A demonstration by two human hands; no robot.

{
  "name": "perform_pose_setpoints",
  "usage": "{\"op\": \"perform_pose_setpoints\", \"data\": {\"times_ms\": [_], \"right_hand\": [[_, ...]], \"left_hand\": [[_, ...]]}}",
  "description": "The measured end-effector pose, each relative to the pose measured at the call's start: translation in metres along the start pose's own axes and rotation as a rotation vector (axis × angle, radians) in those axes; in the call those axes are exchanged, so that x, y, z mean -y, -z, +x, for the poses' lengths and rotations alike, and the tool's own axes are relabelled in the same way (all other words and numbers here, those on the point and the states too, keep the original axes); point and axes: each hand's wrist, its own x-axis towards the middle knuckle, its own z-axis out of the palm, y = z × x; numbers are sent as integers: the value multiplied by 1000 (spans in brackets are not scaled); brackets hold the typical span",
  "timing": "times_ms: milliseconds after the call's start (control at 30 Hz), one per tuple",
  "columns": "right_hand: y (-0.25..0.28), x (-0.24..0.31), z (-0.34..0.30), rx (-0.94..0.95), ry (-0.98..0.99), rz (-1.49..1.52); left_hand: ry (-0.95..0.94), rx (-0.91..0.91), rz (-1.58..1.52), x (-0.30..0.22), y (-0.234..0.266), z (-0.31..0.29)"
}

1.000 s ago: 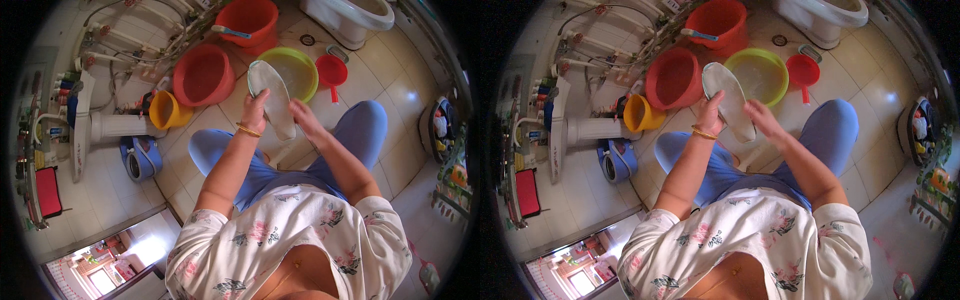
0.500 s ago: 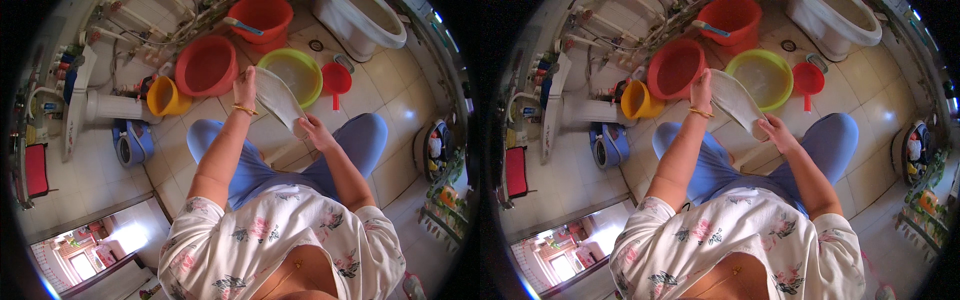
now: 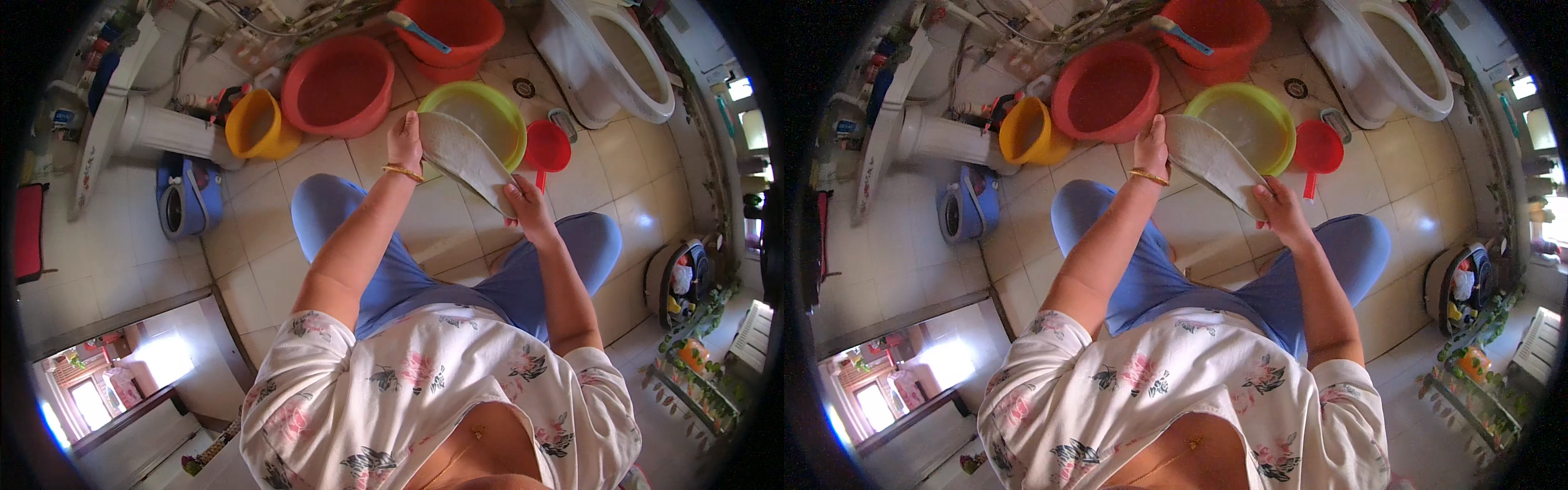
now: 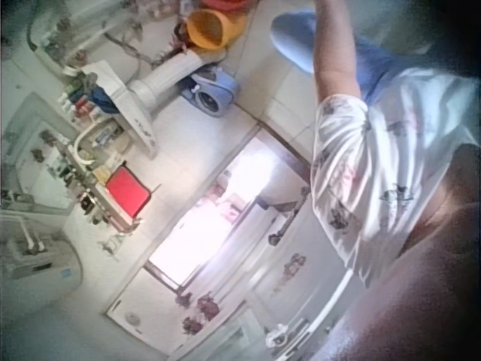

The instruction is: The person scrubs a pair of light-colored slippers with a brush in a yellow basin of water, rinses them, and then carries them to a balcony to hang them on a clothesline to dry.

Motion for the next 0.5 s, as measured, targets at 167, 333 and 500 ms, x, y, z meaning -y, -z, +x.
{"op": "perform_pose_setpoints", "data": {"times_ms": [167,333,500], "right_hand": [[-6,6,5,-19,47,-54],[-5,3,11,-25,2,-48],[61,55,37,-141,90,-664]], "left_hand": [[155,-79,-109,-3,-5,1],[169,-105,47,16,3,14],[348,197,240,-50,13,36]]}}
